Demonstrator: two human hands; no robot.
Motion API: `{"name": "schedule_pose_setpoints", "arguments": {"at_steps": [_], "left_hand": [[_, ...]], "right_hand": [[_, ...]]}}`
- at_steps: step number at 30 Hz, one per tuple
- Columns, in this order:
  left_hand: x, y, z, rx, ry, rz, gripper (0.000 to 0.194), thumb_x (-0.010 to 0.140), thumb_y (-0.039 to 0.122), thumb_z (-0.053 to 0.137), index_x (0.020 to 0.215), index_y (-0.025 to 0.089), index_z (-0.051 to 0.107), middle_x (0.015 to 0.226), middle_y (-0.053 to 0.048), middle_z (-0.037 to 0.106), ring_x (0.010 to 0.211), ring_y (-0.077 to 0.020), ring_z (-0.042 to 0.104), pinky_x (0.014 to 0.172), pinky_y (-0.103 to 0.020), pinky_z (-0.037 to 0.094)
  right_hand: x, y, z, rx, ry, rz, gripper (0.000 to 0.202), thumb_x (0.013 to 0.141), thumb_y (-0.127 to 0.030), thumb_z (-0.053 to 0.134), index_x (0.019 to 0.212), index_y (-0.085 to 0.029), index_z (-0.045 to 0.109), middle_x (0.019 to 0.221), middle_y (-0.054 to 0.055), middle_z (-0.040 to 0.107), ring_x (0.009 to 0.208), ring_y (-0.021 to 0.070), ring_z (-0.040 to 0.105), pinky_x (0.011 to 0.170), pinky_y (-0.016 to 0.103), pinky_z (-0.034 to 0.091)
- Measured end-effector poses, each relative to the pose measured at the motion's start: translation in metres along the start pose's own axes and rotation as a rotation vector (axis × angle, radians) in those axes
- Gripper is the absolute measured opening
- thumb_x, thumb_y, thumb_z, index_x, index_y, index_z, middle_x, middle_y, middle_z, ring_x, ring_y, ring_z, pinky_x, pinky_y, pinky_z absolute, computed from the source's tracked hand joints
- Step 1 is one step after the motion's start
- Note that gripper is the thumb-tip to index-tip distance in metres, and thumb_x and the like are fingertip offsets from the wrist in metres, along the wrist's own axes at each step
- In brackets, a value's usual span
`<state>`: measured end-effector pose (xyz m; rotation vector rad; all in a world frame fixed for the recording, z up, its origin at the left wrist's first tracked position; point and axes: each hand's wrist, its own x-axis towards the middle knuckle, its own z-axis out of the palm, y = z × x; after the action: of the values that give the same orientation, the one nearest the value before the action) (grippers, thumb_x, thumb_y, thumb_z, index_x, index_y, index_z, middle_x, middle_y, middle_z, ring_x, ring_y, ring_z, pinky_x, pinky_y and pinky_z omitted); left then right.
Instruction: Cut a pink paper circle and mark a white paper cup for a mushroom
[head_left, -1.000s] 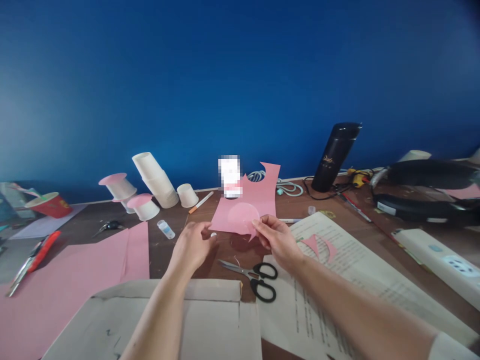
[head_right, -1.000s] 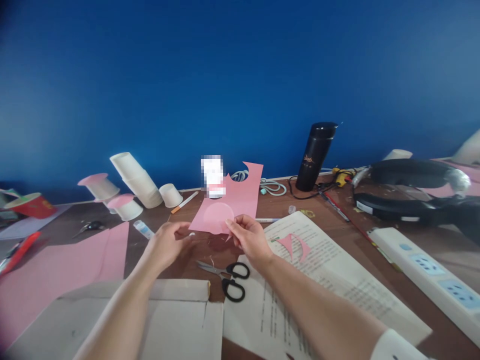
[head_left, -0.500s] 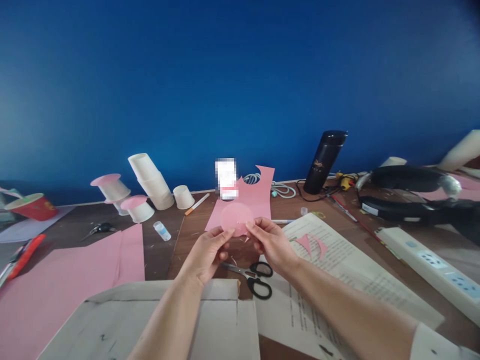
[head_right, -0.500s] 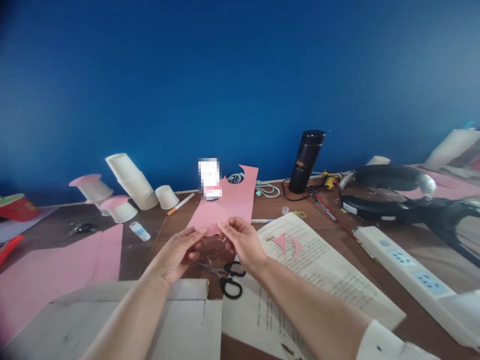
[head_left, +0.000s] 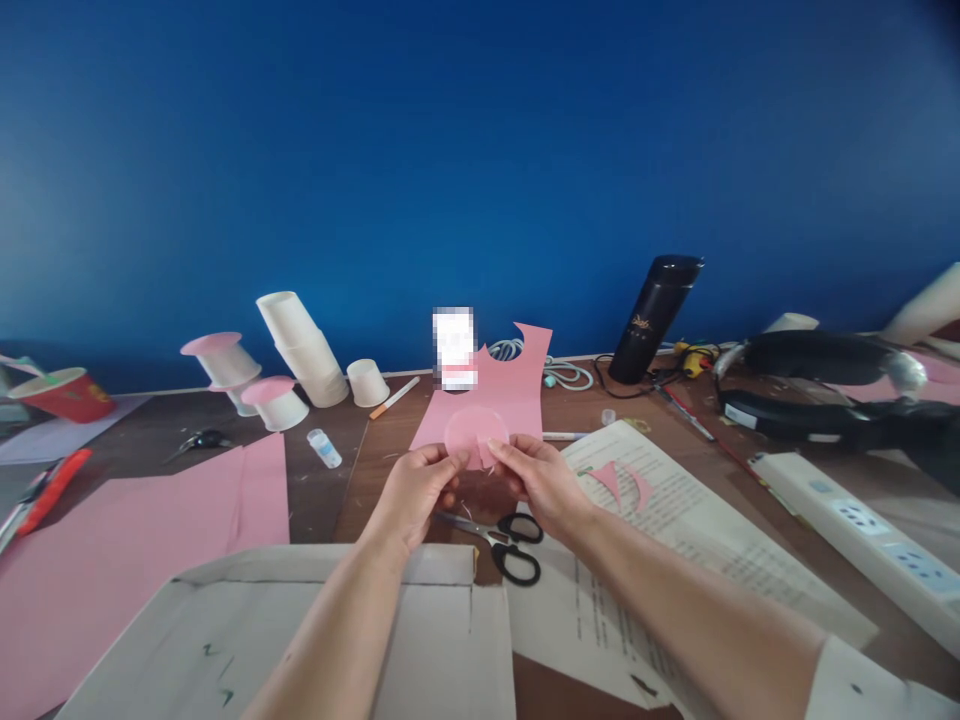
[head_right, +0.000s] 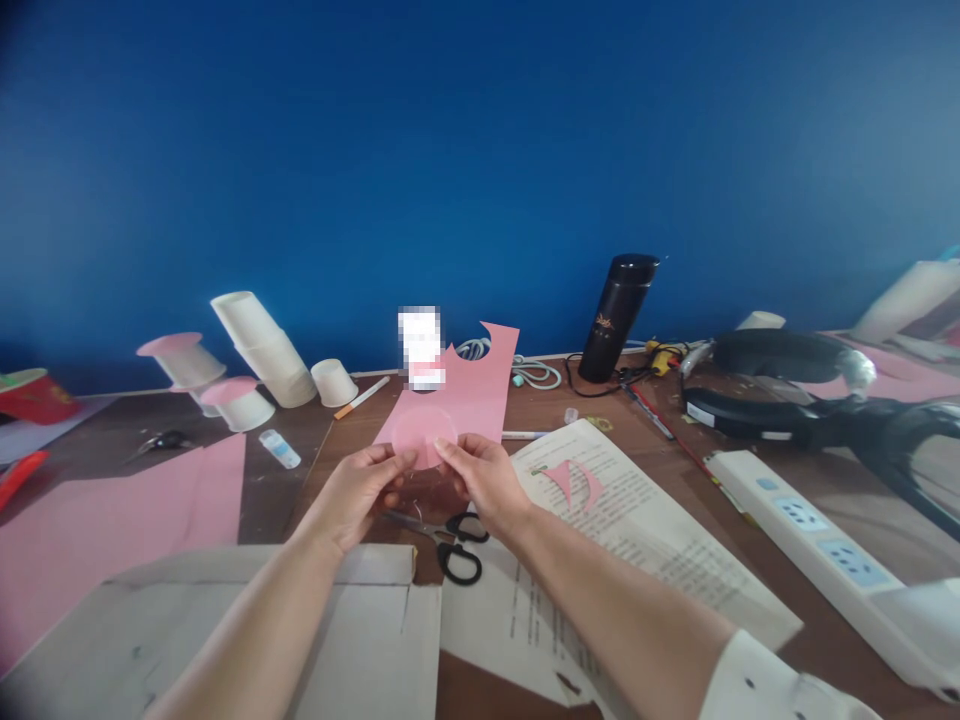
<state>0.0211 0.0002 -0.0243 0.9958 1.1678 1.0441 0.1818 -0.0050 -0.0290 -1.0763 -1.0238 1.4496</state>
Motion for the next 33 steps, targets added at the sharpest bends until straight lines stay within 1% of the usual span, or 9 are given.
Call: {"name": "schedule_pose_setpoints", "arguments": {"at_steps": [7,12,18,24,29,33], "left_hand": [[0.0009,-0.0029,-0.0025,0.063,0.018,0.041,0.034,0.063,0.045,0.072,0.072,0.013,0.064,0.056,0.002,0.049,0.047,-0.0068,0.042,0.043,-0.020,0.034],[0.0007,-0.0032,-0.0028,0.060,0.005,0.047,0.033,0.065,0.045,0.071,0.073,0.014,0.064,0.056,0.003,0.048,0.047,-0.0067,0.043,0.043,-0.020,0.034],[-0.0001,-0.0030,-0.0029,0.059,-0.001,0.054,0.032,0.065,0.044,0.071,0.073,0.014,0.065,0.056,0.002,0.050,0.044,-0.0064,0.043,0.043,-0.021,0.033],[0.0004,-0.0036,-0.0036,0.063,-0.011,0.047,0.031,0.067,0.045,0.070,0.074,0.015,0.064,0.058,0.003,0.050,0.044,-0.0059,0.043,0.043,-0.020,0.033],[-0.0002,-0.0028,-0.0031,0.063,-0.014,0.034,0.030,0.068,0.043,0.070,0.074,0.014,0.063,0.060,0.002,0.050,0.049,-0.0064,0.044,0.043,-0.019,0.034],[-0.0023,0.0004,-0.0016,0.055,-0.021,0.003,0.030,0.068,0.043,0.070,0.073,0.014,0.062,0.057,0.002,0.049,0.045,-0.0050,0.041,0.042,-0.018,0.032]], "right_hand": [[-0.0003,0.0010,0.0007,0.031,-0.018,0.030,0.036,0.070,-0.048,0.070,0.062,-0.017,0.053,0.045,-0.007,0.044,0.039,0.0045,0.030,0.038,0.021,0.017],[0.0000,0.0027,0.0013,0.000,-0.021,0.033,0.036,0.069,-0.047,0.071,0.064,-0.017,0.053,0.046,-0.006,0.047,0.038,0.0046,0.031,0.039,0.021,0.017],[0.0006,0.0045,0.0015,-0.038,-0.004,0.011,0.038,0.068,-0.051,0.070,0.064,-0.017,0.053,0.050,-0.005,0.050,0.039,0.0048,0.032,0.039,0.021,0.019],[0.0002,0.0052,0.0017,-0.072,0.010,0.008,0.037,0.069,-0.051,0.069,0.063,-0.018,0.053,0.044,-0.006,0.045,0.039,0.0066,0.033,0.040,0.021,0.021],[0.0002,0.0063,0.0012,-0.095,0.005,-0.013,0.036,0.071,-0.050,0.068,0.062,-0.018,0.053,0.045,-0.007,0.045,0.039,0.0062,0.032,0.040,0.021,0.021],[0.0003,0.0063,0.0017,-0.105,0.021,-0.023,0.036,0.072,-0.048,0.068,0.062,-0.018,0.052,0.046,-0.007,0.044,0.040,0.0057,0.032,0.040,0.021,0.021]]}}
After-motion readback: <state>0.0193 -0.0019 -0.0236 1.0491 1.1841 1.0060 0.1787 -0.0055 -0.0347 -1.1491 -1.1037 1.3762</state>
